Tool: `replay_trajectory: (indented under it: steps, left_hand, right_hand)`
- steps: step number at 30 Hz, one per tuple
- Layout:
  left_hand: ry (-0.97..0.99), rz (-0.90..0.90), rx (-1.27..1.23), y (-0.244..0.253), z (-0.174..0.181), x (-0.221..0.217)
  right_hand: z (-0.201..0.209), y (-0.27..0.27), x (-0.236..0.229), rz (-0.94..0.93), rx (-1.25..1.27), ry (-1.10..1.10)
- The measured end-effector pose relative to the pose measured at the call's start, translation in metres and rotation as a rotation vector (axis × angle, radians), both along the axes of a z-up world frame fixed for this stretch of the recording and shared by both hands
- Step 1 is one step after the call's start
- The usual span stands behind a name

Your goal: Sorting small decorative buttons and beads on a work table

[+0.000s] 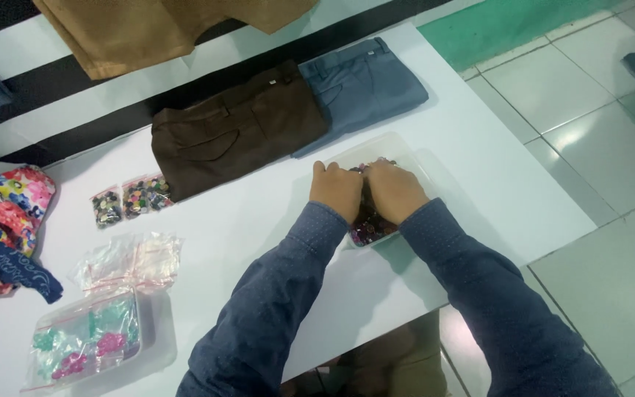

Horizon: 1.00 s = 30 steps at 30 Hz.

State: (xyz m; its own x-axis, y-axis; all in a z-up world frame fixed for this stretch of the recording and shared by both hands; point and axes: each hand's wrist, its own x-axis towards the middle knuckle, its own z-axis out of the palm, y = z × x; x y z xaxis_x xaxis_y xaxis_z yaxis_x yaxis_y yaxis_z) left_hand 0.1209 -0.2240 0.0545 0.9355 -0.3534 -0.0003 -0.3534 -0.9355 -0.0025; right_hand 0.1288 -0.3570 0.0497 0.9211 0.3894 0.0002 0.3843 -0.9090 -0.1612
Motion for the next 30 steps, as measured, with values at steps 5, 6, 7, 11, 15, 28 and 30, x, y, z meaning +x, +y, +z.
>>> replay_trajectory:
  steps: [5, 6, 7, 11, 15, 28, 30]
  left_hand:
    - [0.06, -0.016, -0.068, 0.002, 0.0, 0.006]
    - [0.053, -0.033, -0.115, 0.001, 0.003, 0.006]
    - [0.05, -0.032, -0.118, 0.001, -0.001, 0.007]
    - [0.031, -0.036, -0.139, -0.001, -0.006, 0.011]
    - [0.021, -0.037, -0.171, -0.015, -0.004, 0.018]
    - [0.031, -0.03, -0.029, -0.009, 0.008, 0.011]
    - [0.039, -0.047, -0.016, -0.01, 0.027, -0.002]
  right_hand:
    - [0.036, -0.006, -0.004, -0.036, 0.026, 0.03]
    - [0.05, -0.009, -0.005, -0.042, 0.131, 0.097]
    - [0.04, -0.014, 0.0, -0.04, 0.128, 0.094]
    - [0.033, -0.021, 0.004, -0.077, 0.206, 0.133]
    - [0.034, -0.02, 0.002, -0.125, 0.189, 0.117]
    - [0.043, -0.025, -0.01, -0.103, 0.039, 0.117]
    - [0.027, -0.034, -0.003, -0.109, 0.011, 0.184]
